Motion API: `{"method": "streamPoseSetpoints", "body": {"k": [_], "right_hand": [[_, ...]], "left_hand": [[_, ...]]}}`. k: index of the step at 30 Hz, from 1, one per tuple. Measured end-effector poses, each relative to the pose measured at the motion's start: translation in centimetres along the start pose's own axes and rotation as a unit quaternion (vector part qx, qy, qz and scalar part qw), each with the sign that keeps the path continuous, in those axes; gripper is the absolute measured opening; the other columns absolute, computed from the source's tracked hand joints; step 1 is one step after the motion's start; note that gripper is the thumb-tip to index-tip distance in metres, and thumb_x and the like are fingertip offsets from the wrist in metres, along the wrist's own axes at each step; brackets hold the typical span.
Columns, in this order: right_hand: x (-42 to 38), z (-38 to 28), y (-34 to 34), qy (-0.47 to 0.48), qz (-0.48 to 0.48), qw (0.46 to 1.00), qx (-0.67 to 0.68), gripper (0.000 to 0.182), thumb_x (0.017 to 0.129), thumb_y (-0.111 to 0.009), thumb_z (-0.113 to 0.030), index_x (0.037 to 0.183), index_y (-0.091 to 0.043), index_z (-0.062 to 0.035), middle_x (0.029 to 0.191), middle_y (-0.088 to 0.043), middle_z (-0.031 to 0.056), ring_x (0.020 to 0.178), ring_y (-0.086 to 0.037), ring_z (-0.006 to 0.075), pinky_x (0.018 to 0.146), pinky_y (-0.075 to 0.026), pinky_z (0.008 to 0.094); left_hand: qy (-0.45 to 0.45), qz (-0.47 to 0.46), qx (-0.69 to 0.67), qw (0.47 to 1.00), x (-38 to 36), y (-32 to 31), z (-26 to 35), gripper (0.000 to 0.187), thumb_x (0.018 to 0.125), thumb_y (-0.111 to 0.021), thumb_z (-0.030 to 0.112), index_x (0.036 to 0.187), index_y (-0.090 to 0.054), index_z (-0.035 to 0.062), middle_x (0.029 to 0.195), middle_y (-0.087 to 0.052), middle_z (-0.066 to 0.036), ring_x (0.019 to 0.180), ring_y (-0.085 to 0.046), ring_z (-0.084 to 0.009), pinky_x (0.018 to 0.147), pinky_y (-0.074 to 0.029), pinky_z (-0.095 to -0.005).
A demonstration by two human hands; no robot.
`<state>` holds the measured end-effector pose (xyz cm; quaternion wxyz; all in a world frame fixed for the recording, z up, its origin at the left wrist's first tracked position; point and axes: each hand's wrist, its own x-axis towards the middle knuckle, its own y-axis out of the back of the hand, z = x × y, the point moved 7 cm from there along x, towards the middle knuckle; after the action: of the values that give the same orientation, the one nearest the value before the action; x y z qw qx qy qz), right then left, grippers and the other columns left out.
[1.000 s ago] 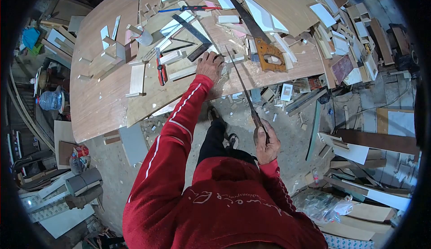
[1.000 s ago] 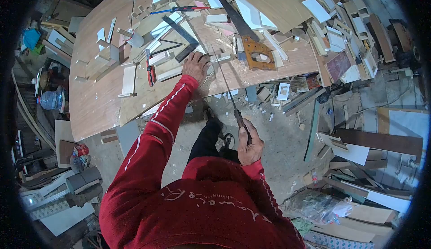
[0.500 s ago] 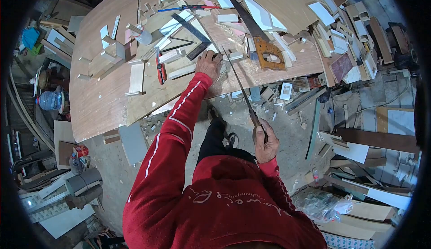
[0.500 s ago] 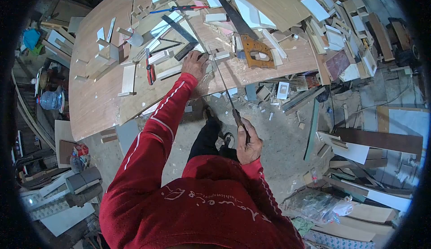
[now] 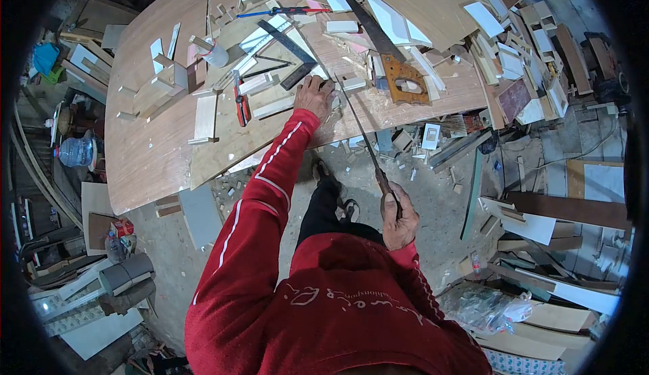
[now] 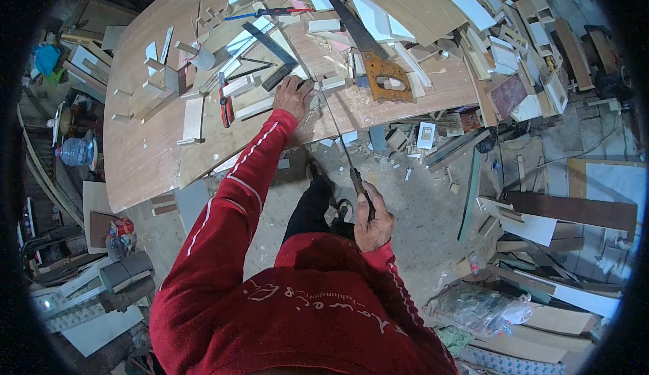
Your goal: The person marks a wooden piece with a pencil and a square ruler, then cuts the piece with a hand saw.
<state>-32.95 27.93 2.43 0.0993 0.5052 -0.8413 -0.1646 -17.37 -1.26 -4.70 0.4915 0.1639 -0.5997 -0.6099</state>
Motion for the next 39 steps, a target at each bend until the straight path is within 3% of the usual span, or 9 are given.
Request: {"method": "streamPoseSetpoints", "body": {"k": [6, 10, 12, 17, 19, 20, 22, 31, 39], "right_hand": [[0.7, -2.1, -0.9, 0.037, -0.011, 0.997, -0.06, 0.026, 0.094, -0.052, -0.015, 0.118, -0.058, -0.006, 0.083, -0.067, 0.017, 0.064, -0.067, 0.0237, 0.055, -0.05, 0.0333], [3.5, -2.9, -2.9, 0.031, -0.005, 0.998, -0.058, 0.026, 0.094, -0.051, -0.015, 0.119, -0.058, -0.008, 0.078, -0.066, 0.0174, 0.063, -0.067, 0.0227, 0.056, -0.05, 0.0346], [5.0, -3.2, -4.2, 0.104, 0.022, 0.99, -0.095, 0.026, 0.094, -0.052, -0.016, 0.119, -0.058, -0.0089, 0.073, -0.064, 0.0165, 0.061, -0.066, 0.0216, 0.056, -0.05, 0.0331], [5.6, -2.7, -4.0, 0.057, -0.001, 0.997, -0.057, 0.028, 0.093, -0.053, -0.013, 0.12, -0.058, -0.0076, 0.077, -0.066, 0.0175, 0.063, -0.067, 0.0206, 0.057, -0.05, 0.0314], [5.6, -2.5, -4.0, 0.009, -0.034, 0.999, -0.01, 0.027, 0.094, -0.052, -0.01, 0.118, -0.06, 0.0005, 0.106, -0.067, 0.0182, 0.099, -0.064, 0.0211, 0.084, -0.048, 0.0304], [5.7, -2.5, -4.0, 0.009, -0.033, 0.999, -0.009, 0.027, 0.094, -0.052, -0.01, 0.118, -0.06, 0.0005, 0.106, -0.067, 0.0182, 0.099, -0.064, 0.0211, 0.084, -0.048, 0.0304], [5.8, -3.3, -3.8, 0.088, 0.008, 0.996, -0.034, 0.027, 0.093, -0.054, -0.012, 0.118, -0.06, -0.0046, 0.088, -0.068, 0.0193, 0.073, -0.07, 0.0235, 0.063, -0.052, 0.0316], [6.1, -2.6, -4.7, 0.089, -0.006, 0.994, -0.055, 0.028, 0.092, -0.054, -0.012, 0.118, -0.06, -0.0038, 0.095, -0.067, 0.0222, 0.081, -0.07, 0.032, 0.068, -0.053, 0.0351], [6.0, -2.7, -5.0, 0.135, 0.017, 0.99, -0.044, 0.03, 0.092, -0.054, -0.012, 0.12, -0.06, -0.0061, 0.087, -0.067, 0.0226, 0.071, -0.069, 0.0283, 0.062, -0.052, 0.0342]], "left_hand": [[-0.02, -0.004, -0.007, 1.0, -0.1, -0.3, -0.2, 0.03, 0.087, -0.056, 0.032, 0.107, -0.065, 0.0107, 0.102, -0.054, -0.013, 0.102, -0.049, -0.0307, 0.079, -0.043, -0.0456], [-0.023, -0.027, -0.002, 0.999, -0.3, -0.9, -0.2, 0.035, 0.087, -0.056, 0.033, 0.111, -0.064, 0.009, 0.104, -0.053, -0.014, 0.103, -0.048, -0.0315, 0.081, -0.043, -0.0455], [-0.017, -0.032, -0.008, 0.999, -0.4, -0.8, -0.3, 0.037, 0.087, -0.056, 0.034, 0.113, -0.063, 0.009, 0.105, -0.053, -0.014, 0.104, -0.048, -0.0315, 0.082, -0.043, -0.0456], [-0.009, -0.04, 0.012, 0.999, -0.1, -0.2, 0.1, 0.039, 0.087, -0.057, 0.036, 0.113, -0.063, 0.0082, 0.107, -0.054, -0.013, 0.105, -0.048, -0.0306, 0.084, -0.043, -0.0456], [0.002, -0.027, 0.007, 1.0, 0.1, -0.2, -0.1, 0.034, 0.086, -0.058, 0.036, 0.106, -0.064, 0.0085, 0.104, -0.055, -0.011, 0.103, -0.05, -0.0294, 0.085, -0.043, -0.0455], [-0.011, -0.05, -0.003, 0.999, 0.0, -0.6, -0.1, 0.031, 0.086, -0.058, 0.035, 0.101, -0.064, 0.0089, 0.103, -0.055, -0.01, 0.102, -0.051, -0.029, 0.084, -0.043, -0.0458], [-0.055, -0.028, -0.017, 0.998, -0.2, -0.8, -0.2, 0.025, 0.084, -0.06, 0.033, 0.087, -0.063, 0.0075, 0.092, -0.057, -0.009, 0.095, -0.053, -0.03, 0.082, -0.043, -0.0453], [0.105, 0.035, 0.007, 0.994, -0.8, 0.6, -0.1, 0.022, 0.078, -0.063, 0.032, 0.094, -0.067, 0.0171, 0.098, -0.057, -0.006, 0.098, -0.051, -0.0252, 0.079, -0.035, -0.044], [0.146, -0.017, 0.008, 0.989, -0.7, 0.4, -0.4, 0.029, 0.082, -0.059, 0.039, 0.1, -0.069, 0.0191, 0.106, -0.06, -0.01, 0.104, -0.05, -0.0285, 0.084, -0.034, -0.0458]]}}
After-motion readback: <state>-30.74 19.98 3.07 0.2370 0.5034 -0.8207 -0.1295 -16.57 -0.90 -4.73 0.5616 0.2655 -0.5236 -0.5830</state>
